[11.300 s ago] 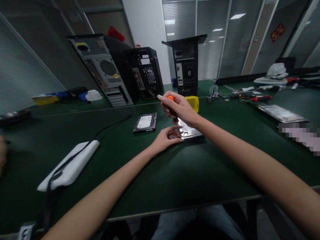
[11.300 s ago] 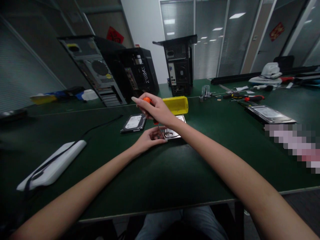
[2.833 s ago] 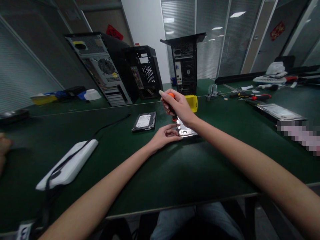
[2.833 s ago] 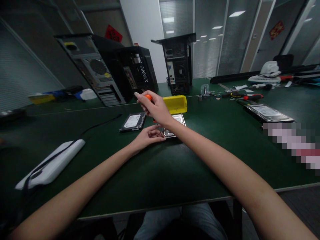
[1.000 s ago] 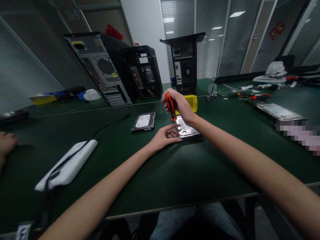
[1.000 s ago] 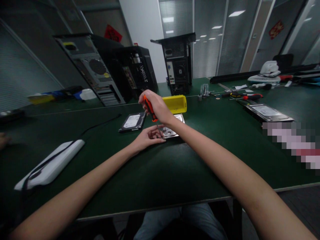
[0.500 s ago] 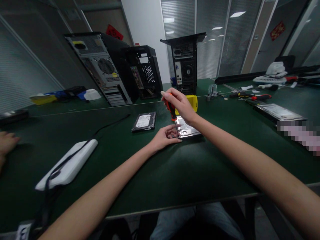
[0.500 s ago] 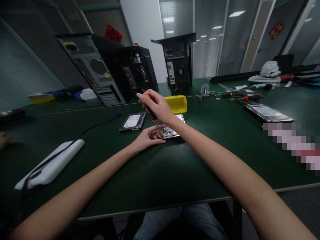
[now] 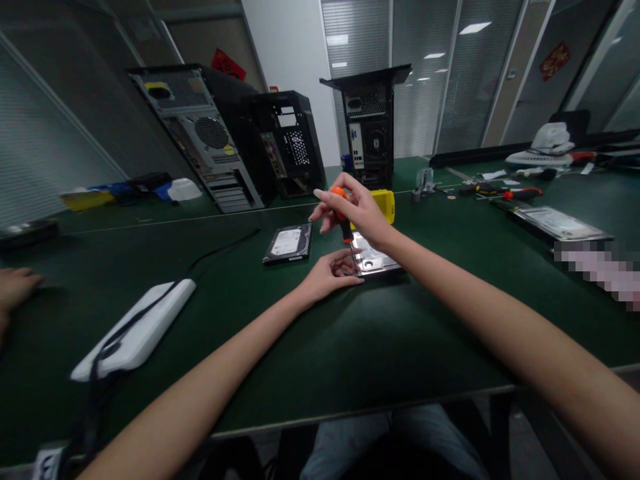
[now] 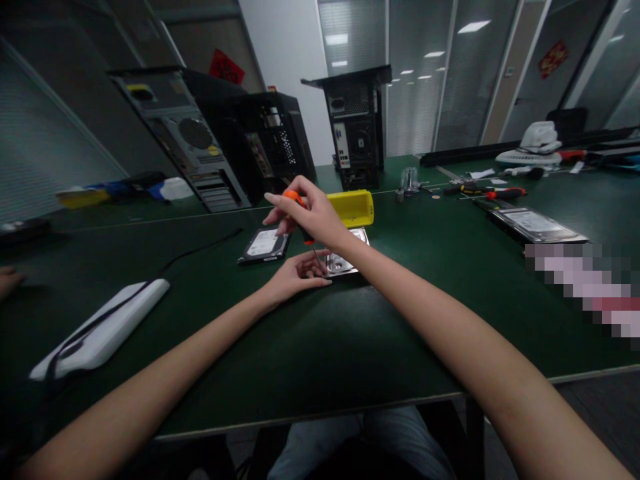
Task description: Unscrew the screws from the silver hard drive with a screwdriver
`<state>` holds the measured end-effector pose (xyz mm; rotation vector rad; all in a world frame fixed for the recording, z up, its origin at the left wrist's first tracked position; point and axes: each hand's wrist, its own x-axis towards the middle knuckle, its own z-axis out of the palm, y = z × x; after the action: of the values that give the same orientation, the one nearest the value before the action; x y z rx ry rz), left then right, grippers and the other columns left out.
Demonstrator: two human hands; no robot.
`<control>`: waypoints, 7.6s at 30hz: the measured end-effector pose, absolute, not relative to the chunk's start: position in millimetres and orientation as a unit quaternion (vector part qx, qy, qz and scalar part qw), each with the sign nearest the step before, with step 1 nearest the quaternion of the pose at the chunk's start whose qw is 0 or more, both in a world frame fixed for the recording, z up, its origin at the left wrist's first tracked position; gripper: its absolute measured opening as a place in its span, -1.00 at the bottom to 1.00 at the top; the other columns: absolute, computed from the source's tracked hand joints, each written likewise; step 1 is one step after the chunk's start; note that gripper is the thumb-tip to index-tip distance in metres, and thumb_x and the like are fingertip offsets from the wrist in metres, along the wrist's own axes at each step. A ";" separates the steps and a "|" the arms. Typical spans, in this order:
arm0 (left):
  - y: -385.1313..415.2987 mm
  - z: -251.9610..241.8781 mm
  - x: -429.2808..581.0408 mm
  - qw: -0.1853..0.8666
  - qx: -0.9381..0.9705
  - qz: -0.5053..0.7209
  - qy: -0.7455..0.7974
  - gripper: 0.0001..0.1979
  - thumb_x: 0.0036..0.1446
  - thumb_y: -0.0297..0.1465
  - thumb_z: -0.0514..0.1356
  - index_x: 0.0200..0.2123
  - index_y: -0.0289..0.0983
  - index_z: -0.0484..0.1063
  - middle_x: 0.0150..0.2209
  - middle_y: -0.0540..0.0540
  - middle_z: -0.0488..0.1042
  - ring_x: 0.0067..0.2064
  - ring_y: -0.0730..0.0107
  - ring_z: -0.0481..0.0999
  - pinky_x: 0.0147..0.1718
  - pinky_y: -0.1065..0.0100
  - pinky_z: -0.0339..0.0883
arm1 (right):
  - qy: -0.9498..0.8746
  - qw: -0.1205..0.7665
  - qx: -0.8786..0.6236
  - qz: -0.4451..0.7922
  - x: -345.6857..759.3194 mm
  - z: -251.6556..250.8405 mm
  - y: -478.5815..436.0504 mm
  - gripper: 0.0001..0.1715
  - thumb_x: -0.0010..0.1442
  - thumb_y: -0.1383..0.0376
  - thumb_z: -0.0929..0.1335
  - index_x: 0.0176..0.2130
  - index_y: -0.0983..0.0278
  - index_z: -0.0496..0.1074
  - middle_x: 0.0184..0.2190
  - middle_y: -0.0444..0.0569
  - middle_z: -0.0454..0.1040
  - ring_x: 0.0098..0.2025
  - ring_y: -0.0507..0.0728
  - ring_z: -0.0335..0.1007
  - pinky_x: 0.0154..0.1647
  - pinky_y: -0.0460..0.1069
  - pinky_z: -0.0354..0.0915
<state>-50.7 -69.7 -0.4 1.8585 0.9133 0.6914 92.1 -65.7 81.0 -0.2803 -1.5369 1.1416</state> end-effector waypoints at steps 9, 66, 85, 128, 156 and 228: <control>-71.5 1.9 -50.3 0.465 0.752 0.278 0.376 -0.28 -0.11 -0.38 0.38 0.15 -0.34 0.26 -0.27 -0.06 0.43 -0.31 0.47 0.40 -0.31 0.39 0.28 | -0.668 0.590 -0.139 0.431 95.2 79.3 -62.3 -0.70 0.19 0.06 0.31 -0.26 0.23 0.31 -0.63 -0.27 0.27 -0.69 -0.12 0.13 -0.67 -0.16 0.13; -69.8 -1.2 -51.6 0.459 0.758 0.278 0.371 -0.30 -0.08 -0.35 0.38 0.15 -0.33 0.27 -0.25 -0.07 0.43 -0.30 0.47 0.40 -0.32 0.40 0.28 | -0.670 0.574 -0.122 0.455 93.9 77.4 -64.0 -0.67 0.15 0.09 0.36 -0.32 0.23 0.18 -0.62 -0.27 0.31 -0.68 -0.12 0.14 -0.67 -0.17 0.09; -69.3 -2.4 -51.0 0.463 0.756 0.282 0.366 -0.30 -0.09 -0.37 0.39 0.15 -0.31 0.27 -0.27 -0.06 0.45 -0.30 0.47 0.41 -0.30 0.39 0.29 | -0.677 0.541 -0.120 0.484 95.6 78.8 -58.8 -0.60 0.32 0.01 0.10 -0.32 0.26 0.19 -0.62 -0.25 0.19 -0.66 -0.11 0.09 -0.61 -0.16 0.15; -69.8 0.2 -50.7 0.452 0.763 0.273 0.374 -0.30 -0.08 -0.34 0.37 0.14 -0.33 0.27 -0.26 -0.07 0.43 -0.33 0.47 0.39 -0.34 0.39 0.27 | -0.674 0.554 -0.094 0.480 99.1 80.5 -62.5 -0.68 0.18 0.08 0.33 -0.19 0.26 0.35 -0.52 -0.20 0.38 -0.50 -0.07 0.34 -0.43 -0.13 0.33; -68.6 -2.5 -51.5 0.462 0.757 0.279 0.369 -0.29 -0.09 -0.36 0.38 0.16 -0.33 0.26 -0.25 -0.08 0.43 -0.32 0.48 0.40 -0.34 0.41 0.28 | -0.660 0.554 -0.091 0.498 94.4 79.4 -57.9 -0.60 0.25 -0.02 0.19 -0.38 0.25 0.20 -0.63 -0.27 0.16 -0.67 -0.12 0.04 -0.66 -0.16 0.05; -79.6 -9.6 -59.0 0.489 0.739 0.296 0.358 -0.29 -0.15 -0.35 0.42 0.12 -0.32 0.34 -0.30 -0.07 0.45 -0.31 0.45 0.41 -0.34 0.41 0.25 | -0.608 0.566 -0.107 0.547 91.8 72.9 -70.0 -0.64 0.24 0.04 0.23 -0.37 0.28 0.27 -0.69 -0.26 0.19 -0.70 -0.10 0.05 -0.65 -0.15 0.18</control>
<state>-59.0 -79.6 -9.6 1.7953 0.8694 0.7198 91.8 -70.0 72.9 -0.2525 -1.4290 1.2853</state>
